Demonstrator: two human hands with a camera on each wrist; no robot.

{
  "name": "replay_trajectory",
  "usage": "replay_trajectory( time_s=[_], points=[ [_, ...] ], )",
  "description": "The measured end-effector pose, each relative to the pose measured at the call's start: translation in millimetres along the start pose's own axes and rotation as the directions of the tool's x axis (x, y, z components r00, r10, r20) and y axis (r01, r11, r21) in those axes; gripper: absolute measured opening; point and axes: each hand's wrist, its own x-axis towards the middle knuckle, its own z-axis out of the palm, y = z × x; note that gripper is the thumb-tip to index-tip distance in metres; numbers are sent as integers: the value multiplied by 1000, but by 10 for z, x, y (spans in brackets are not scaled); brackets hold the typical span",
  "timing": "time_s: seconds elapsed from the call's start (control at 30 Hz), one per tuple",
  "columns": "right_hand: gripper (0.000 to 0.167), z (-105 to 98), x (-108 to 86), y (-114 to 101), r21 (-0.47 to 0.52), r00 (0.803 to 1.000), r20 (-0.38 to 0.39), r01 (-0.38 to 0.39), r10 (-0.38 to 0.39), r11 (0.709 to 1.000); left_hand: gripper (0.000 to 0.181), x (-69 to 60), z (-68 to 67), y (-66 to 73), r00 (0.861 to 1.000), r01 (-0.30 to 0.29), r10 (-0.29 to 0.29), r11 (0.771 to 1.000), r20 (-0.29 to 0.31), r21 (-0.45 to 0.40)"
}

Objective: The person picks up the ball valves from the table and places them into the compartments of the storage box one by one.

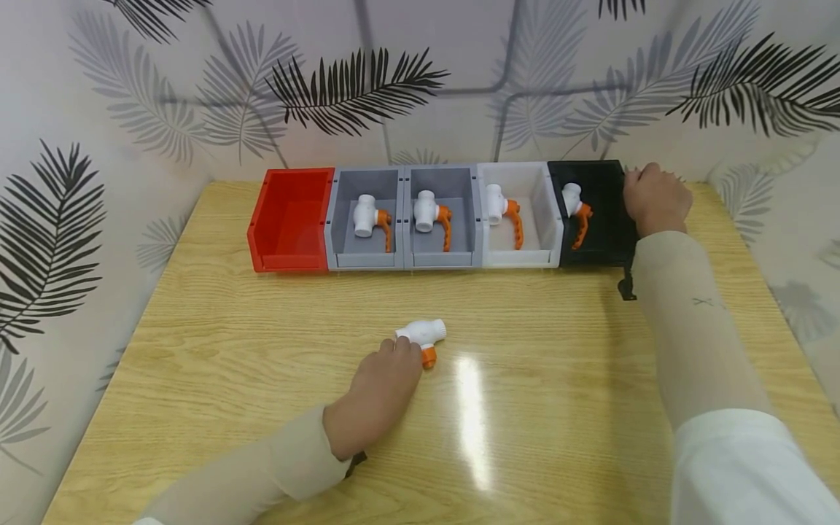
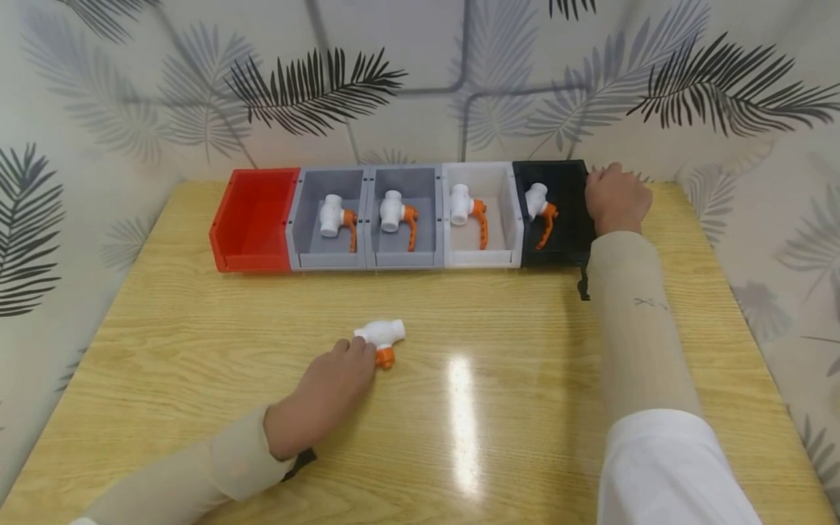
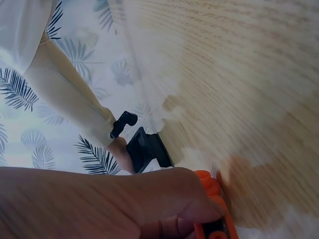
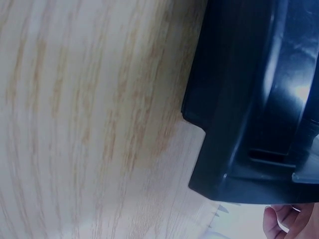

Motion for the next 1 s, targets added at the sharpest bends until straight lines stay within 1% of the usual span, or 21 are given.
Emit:
replay_trajectory(
  time_s=[0.03, 0.07, 0.13, 0.17, 0.23, 0.27, 0.37, 0.4, 0.47, 0.53, 0.63, 0.73, 0.77, 0.9, 1.0],
  points=[
    [64, 0, 2, 0, 0, 1000, -2, 0, 0, 1000, 11, -5, 4, -9, 1000, -9, 9, 1000, -13, -9],
    [64, -1, 2, 0, 0, 1000, -3, 1, -1, 1000, 12, -11, 9, -17, 999, -17, 16, 1000, -38, -17],
    [65, -1, -2, 1, 0, 1000, -4, 1, -1, 1000, 15, -22, 26, -31, 995, -29, 26, 999, -96, -28],
    [65, -2, -6, -1, 0, 1000, -3, 2, -2, 1000, 16, -29, 35, -39, 991, -37, 33, 999, -133, -24],
    [66, 0, -7, 3, 1, 1000, 0, 2, -2, 1000, 18, -36, 32, -49, 986, -44, 39, 999, -160, -29],
    [66, 1, -9, 4, 1, 1000, 2, 2, -2, 1000, 18, -36, 34, -54, 986, -48, 43, 998, -164, -29],
    [67, 4, -7, 7, 1, 1000, 5, 2, -2, 1000, 15, -22, 12, -74, 991, -60, 55, 997, -119, -39],
    [67, 5, -6, 7, 1, 1000, 5, 2, -2, 1000, 15, -13, -4, -81, 995, -58, 54, 997, -79, -51],
    [67, 4, -4, 5, 3, 1000, 6, 1, -1, 1000, 14, 4, -12, -98, 998, -54, 52, 996, -28, -74],
    [67, 3, -2, 8, 6, 1000, 7, 2, -2, 1000, 15, 16, -37, -112, 998, -42, 46, 994, 32, -103],
    [66, 1, -1, 11, 10, 1000, 8, 4, -4, 1000, 16, 22, -66, -128, 996, -27, 37, 992, 81, -126],
    [65, -2, -1, 10, 14, 1000, 1, 5, -5, 1000, 16, 18, -89, -136, 995, -19, 32, 990, 98, -139],
    [65, -2, 0, 9, 15, 1000, -2, 5, -5, 1000, 15, 16, -88, -137, 995, -18, 31, 990, 94, -139],
    [64, 0, 6, 14, 18, 1000, -7, 6, -6, 1000, 14, 23, -84, -142, 993, -11, 29, 988, 110, -153],
    [64, 5, 12, 19, 14, 1000, -1, 6, -6, 1000, 15, 30, -74, -149, 993, -18, 36, 987, 113, -159]
  ],
)
